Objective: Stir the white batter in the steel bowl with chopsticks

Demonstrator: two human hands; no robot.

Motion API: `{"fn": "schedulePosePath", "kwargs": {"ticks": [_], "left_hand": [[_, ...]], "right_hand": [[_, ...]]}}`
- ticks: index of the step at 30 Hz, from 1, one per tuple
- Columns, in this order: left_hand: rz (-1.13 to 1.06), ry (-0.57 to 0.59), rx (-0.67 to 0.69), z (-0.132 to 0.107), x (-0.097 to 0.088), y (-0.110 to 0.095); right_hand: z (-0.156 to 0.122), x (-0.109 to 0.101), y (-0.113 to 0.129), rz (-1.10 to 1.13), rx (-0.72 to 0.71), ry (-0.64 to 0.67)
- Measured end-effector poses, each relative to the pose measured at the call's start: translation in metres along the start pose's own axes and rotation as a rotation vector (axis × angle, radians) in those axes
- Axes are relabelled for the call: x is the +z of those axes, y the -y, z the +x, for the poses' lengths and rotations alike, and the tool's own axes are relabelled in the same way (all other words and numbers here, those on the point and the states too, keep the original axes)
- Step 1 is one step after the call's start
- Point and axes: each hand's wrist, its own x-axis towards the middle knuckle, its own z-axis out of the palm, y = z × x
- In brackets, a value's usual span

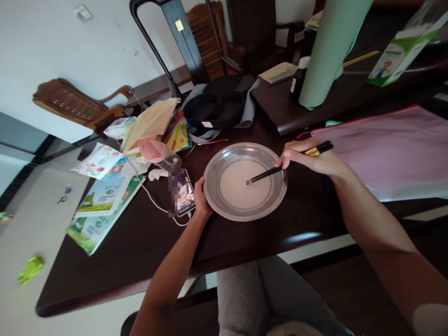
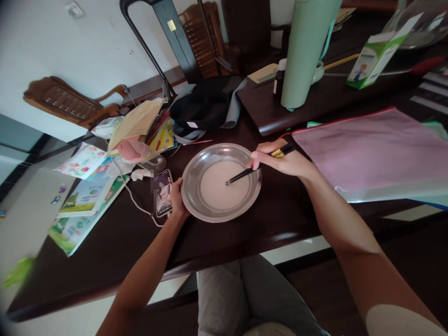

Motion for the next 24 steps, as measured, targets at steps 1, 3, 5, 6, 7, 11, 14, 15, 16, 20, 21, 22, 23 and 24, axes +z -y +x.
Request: {"fn": "schedulePosePath", "kwargs": {"ticks": [1, 3, 5, 6, 7, 11, 14, 15, 16, 20, 21, 22, 23, 24], "left_hand": [[0.004, 0.004, 0.002, 0.000, 0.000, 0.000], [0.009, 0.012, 0.009, 0.000, 0.000, 0.000], [0.008, 0.011, 0.011, 0.000, 0.000, -0.001], [0.005, 0.009, 0.010, -0.001, 0.000, -0.001], [0.000, 0.010, 0.004, -0.001, 0.001, -0.001], [-0.003, 0.011, -0.018, -0.002, 0.002, 0.000], [0.003, -0.029, 0.019, -0.002, 0.003, -0.001], [0.002, -0.036, 0.025, -0.003, 0.003, -0.001], [0.000, -0.035, 0.019, -0.003, 0.003, -0.001], [-0.002, 0.011, -0.015, -0.003, 0.003, -0.002], [-0.001, 0.020, -0.015, -0.003, 0.002, -0.001], [0.000, 0.023, -0.013, -0.002, 0.001, -0.001], [0.001, 0.021, -0.007, -0.001, 0.001, -0.001], [0.004, 0.014, 0.000, 0.000, 0.000, 0.000]], "right_hand": [[0.000, 0.000, 0.001, 0.025, -0.003, 0.026], [0.001, 0.003, 0.001, 0.042, -0.015, 0.130], [0.003, 0.008, 0.000, 0.017, -0.038, 0.214], [0.004, 0.010, -0.001, -0.006, -0.047, 0.218], [0.005, 0.010, -0.002, -0.030, -0.050, 0.198], [0.001, 0.001, -0.003, -0.044, 0.003, 0.019], [-0.001, -0.002, -0.001, 0.031, 0.011, 0.062], [-0.001, 0.000, -0.001, 0.043, 0.001, 0.112], [0.000, 0.003, 0.000, 0.043, -0.014, 0.165], [0.005, 0.011, -0.002, -0.030, -0.050, 0.199], [0.005, 0.010, -0.002, -0.052, -0.048, 0.152], [0.005, 0.008, -0.002, -0.066, -0.039, 0.094], [0.003, 0.005, -0.002, -0.068, -0.026, 0.036], [0.002, 0.001, -0.002, -0.056, -0.013, -0.009]]}}
